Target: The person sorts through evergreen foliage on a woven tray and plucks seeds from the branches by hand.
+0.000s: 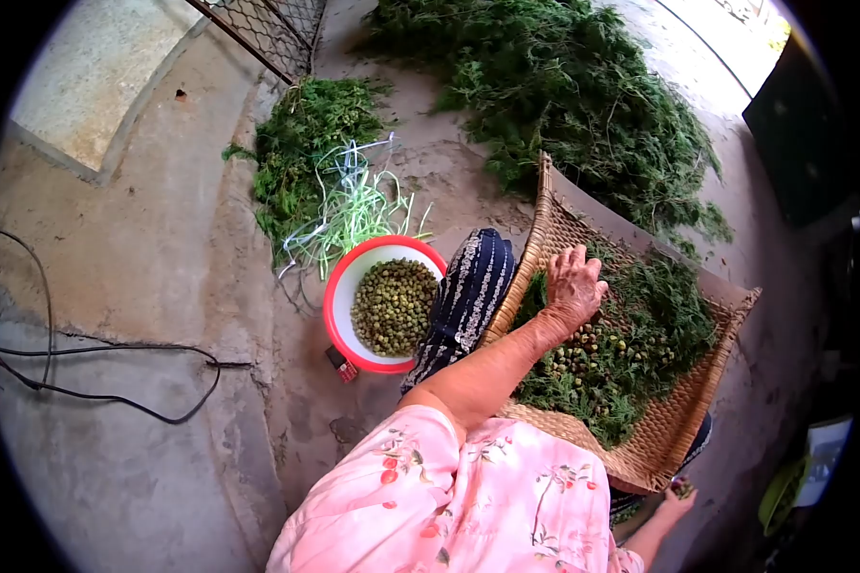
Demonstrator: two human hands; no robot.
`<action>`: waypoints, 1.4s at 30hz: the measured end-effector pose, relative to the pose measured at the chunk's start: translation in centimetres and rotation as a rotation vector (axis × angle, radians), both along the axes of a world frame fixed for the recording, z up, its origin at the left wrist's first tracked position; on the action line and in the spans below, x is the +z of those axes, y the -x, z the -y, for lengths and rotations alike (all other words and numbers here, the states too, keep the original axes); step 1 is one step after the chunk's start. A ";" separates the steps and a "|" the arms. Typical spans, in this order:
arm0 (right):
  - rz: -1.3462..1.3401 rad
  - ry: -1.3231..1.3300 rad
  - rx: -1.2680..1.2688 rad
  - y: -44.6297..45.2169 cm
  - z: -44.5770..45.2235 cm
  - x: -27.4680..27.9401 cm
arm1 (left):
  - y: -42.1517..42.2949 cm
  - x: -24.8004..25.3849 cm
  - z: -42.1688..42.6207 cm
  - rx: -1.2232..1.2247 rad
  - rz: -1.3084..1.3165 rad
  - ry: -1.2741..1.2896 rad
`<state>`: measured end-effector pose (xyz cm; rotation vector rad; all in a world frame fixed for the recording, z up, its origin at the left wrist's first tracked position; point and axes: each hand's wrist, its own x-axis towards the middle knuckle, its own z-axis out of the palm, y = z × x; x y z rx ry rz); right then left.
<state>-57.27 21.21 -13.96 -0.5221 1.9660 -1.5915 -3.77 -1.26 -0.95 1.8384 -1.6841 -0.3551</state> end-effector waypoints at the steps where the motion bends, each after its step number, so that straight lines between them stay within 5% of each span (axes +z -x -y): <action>1: -0.275 -0.047 0.142 1.5 -1.9 -1.7 | -0.3 0.0 0.0 0.007 0.004 -0.017; 2: -0.563 -0.073 0.241 3.0 -3.8 -3.3 | -0.5 -0.2 0.0 0.007 0.005 -0.020; 4: 1.015 0.251 -0.204 5.1 -4.7 -3.0 | -0.8 -0.7 0.1 0.035 -0.001 -0.034; 5: 1.014 0.250 -0.206 3.3 -4.2 -1.7 | -0.8 -0.5 0.0 0.035 -0.001 -0.036; 7: -0.540 -0.597 -0.161 -4.1 -2.1 2.6 | -0.9 0.0 -0.1 0.004 -0.012 -0.119; 9: -0.314 -0.455 -0.183 -0.2 -2.0 -0.1 | -0.9 -0.3 -0.1 -0.009 0.007 -0.105; 12: -0.025 -0.323 -0.240 -3.2 0.9 3.4 | -1.1 -0.4 -0.1 -0.042 0.095 -0.112; 14: 0.039 -0.347 -0.280 -3.0 1.6 2.9 | -1.4 -0.1 -0.1 -0.075 0.115 -0.159; 16: -0.238 -0.275 0.079 3.2 1.9 -2.0 | -1.5 -0.2 -0.2 -0.115 0.160 -0.189; 18: 0.700 0.113 -0.261 7.0 7.0 0.6 | -1.4 -0.5 -0.1 -0.121 0.150 -0.176; 22: 0.196 0.359 -0.022 -2.3 15.0 13.2 | -1.6 0.1 0.0 -0.144 0.067 -0.142; 24: 0.065 0.505 0.311 -6.9 18.2 17.6 | -1.4 0.3 0.2 -0.120 -0.028 -0.093; 29: -0.280 0.202 0.659 -26.9 22.5 26.1 | -1.9 0.4 1.4 -0.050 -0.628 -0.067; 33: -0.455 0.042 1.316 -36.0 22.6 21.9 | -2.5 1.0 0.8 0.020 -1.113 -0.204; 34: -0.736 0.279 1.445 -37.6 22.1 19.3 | -2.8 0.7 0.7 0.050 -1.184 -0.199; 37: -0.805 0.308 1.770 -42.3 19.1 16.9 | -3.7 -0.9 0.4 0.067 -1.412 -0.238; 39: -1.053 0.526 1.792 -43.5 18.1 13.8 | -4.3 -1.7 0.3 0.137 -1.470 -0.256; 42: -1.166 0.426 1.790 -42.2 18.0 11.6 | -4.5 -0.4 0.1 0.164 -1.437 -0.326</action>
